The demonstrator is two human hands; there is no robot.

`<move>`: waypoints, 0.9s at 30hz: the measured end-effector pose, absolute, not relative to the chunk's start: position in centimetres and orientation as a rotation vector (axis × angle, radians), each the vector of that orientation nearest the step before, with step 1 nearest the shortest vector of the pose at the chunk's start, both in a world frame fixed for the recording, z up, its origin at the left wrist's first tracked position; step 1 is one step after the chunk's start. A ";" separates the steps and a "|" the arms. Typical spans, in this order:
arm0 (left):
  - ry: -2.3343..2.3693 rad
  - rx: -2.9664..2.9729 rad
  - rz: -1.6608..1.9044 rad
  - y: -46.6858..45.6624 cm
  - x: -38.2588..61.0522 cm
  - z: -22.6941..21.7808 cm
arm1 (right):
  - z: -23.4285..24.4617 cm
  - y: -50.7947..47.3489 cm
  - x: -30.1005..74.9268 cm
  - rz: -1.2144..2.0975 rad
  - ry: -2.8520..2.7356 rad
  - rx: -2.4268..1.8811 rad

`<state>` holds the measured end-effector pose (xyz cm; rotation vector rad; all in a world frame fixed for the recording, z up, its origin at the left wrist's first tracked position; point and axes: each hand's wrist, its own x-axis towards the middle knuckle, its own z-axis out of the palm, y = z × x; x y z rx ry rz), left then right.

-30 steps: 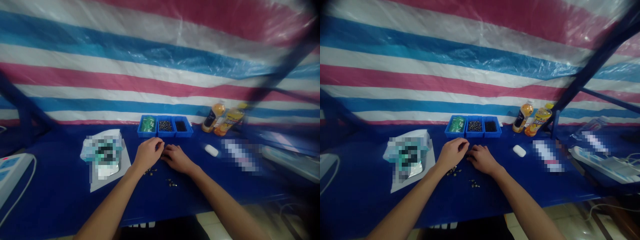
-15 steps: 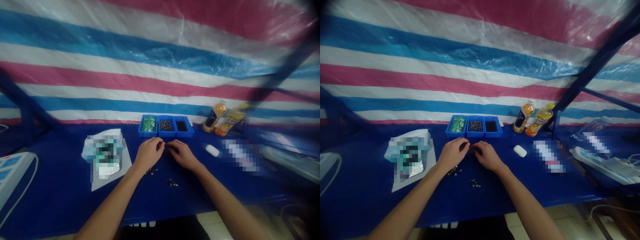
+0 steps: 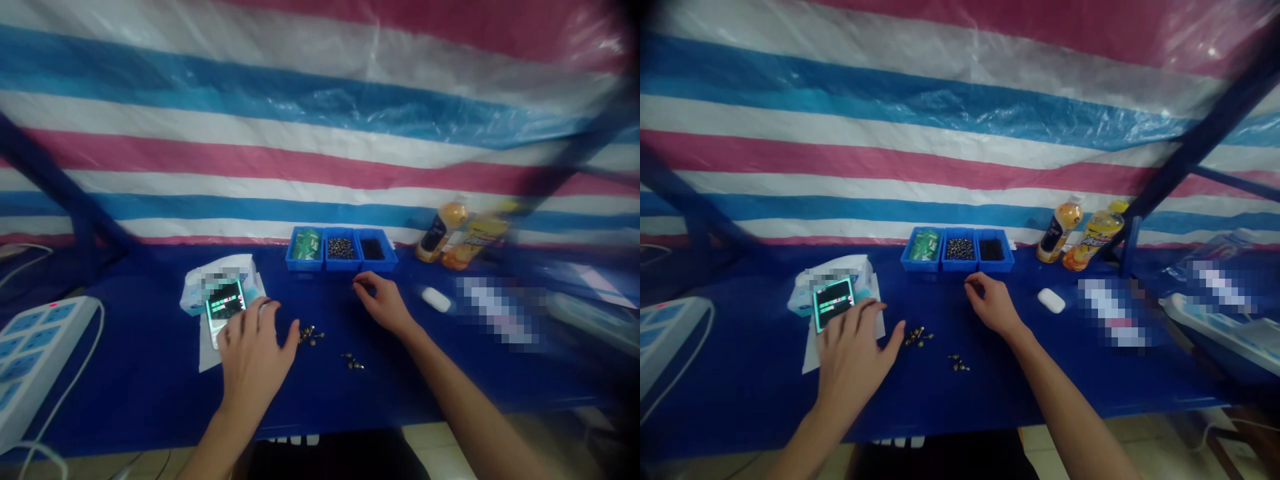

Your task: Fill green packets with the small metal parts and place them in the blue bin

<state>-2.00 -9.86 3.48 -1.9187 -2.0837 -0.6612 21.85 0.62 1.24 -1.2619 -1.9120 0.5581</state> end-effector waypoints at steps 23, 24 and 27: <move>-2.340 -1.789 -0.523 -11.8 -4.0 1.1 | 1.0 0.7 21.8 0.542 -1.971 -1.246; -2.344 -1.801 -0.513 -11.8 -4.0 1.1 | 1.0 0.7 21.8 0.539 -1.971 -1.247; -2.351 -1.832 -0.485 -11.8 -4.2 0.9 | 1.1 0.7 21.8 0.533 -1.970 -1.246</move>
